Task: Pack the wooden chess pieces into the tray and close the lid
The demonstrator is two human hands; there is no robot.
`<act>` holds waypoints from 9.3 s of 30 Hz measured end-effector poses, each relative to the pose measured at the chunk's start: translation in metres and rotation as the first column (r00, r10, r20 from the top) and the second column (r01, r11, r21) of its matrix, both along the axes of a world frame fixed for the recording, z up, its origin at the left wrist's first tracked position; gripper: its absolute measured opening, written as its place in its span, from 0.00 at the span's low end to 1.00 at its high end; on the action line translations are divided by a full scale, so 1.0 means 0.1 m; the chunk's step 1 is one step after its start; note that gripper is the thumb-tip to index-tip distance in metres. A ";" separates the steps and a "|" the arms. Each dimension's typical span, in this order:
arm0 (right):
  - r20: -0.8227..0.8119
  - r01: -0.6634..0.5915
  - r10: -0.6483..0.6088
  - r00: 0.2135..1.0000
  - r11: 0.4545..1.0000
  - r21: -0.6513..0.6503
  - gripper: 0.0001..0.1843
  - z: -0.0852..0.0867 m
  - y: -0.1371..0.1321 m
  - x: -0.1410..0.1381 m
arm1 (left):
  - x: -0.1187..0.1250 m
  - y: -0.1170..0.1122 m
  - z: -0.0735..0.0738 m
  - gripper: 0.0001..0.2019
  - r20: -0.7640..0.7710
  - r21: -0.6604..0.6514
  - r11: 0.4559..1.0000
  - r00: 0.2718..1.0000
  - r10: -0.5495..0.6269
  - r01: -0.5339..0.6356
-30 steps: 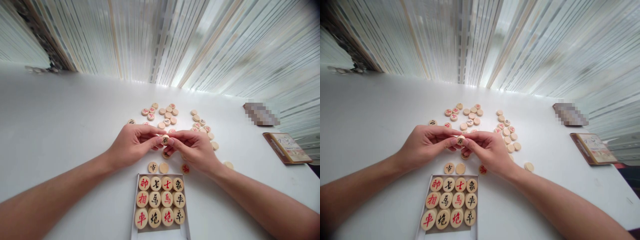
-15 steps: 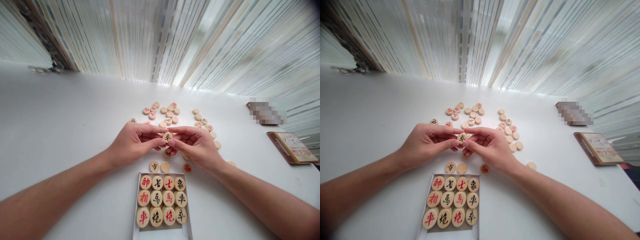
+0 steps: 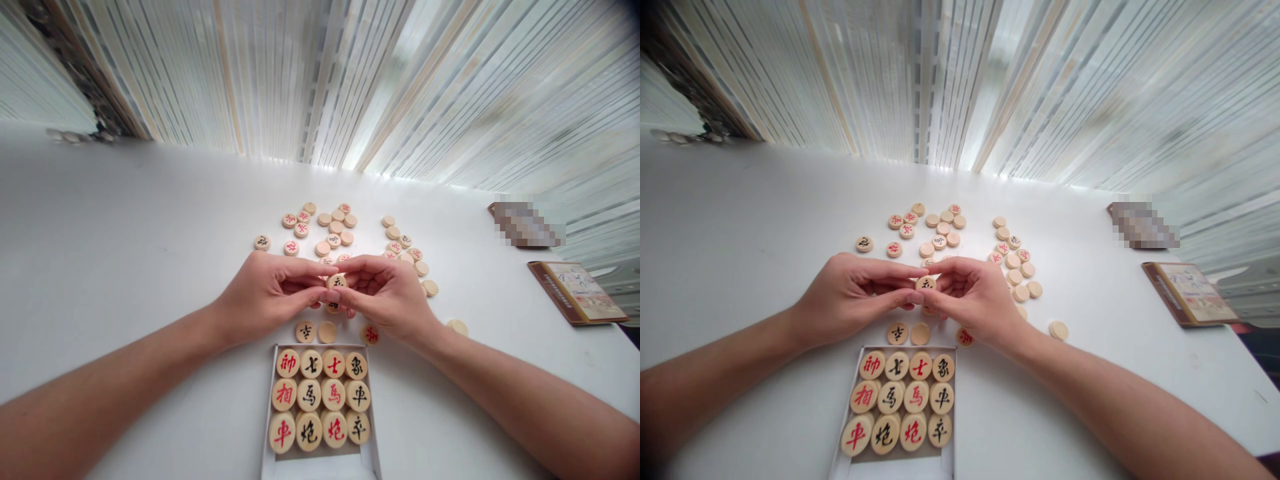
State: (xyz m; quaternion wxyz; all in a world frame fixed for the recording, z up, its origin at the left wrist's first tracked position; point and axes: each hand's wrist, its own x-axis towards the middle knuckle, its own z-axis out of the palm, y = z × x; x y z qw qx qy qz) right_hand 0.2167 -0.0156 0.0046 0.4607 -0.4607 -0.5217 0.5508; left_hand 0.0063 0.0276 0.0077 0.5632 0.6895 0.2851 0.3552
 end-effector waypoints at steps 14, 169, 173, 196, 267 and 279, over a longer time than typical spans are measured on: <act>0.080 -0.094 0.088 0.993 0.992 0.083 0.11 0.06 0.01 0.05 | 0.00 -0.01 0.03 0.15 0.011 0.091 0.996 1.000 -0.013 0.012; -0.111 0.011 -0.006 0.994 0.999 0.037 0.12 0.02 0.04 0.01 | 0.00 0.08 0.02 0.11 0.130 -0.264 0.963 0.988 0.082 -0.045; -0.141 0.010 -0.007 0.990 1.000 0.020 0.12 0.02 0.04 0.00 | -0.01 0.08 0.01 0.13 0.127 -0.281 0.960 0.990 0.054 -0.016; -0.098 -0.027 0.037 0.995 0.994 0.101 0.07 -0.02 0.02 0.01 | 0.00 0.12 0.03 0.08 0.048 -0.158 0.987 0.998 -0.030 0.038; -0.127 -0.164 0.153 0.980 0.983 -0.077 0.15 0.06 0.03 0.01 | -0.01 0.06 -0.04 0.13 0.140 -0.160 0.982 0.987 -0.076 0.098; -0.077 -0.075 0.080 0.994 0.994 0.076 0.10 -0.03 -0.02 0.01 | -0.04 0.02 -0.09 0.06 0.062 0.467 0.880 0.996 0.069 -0.090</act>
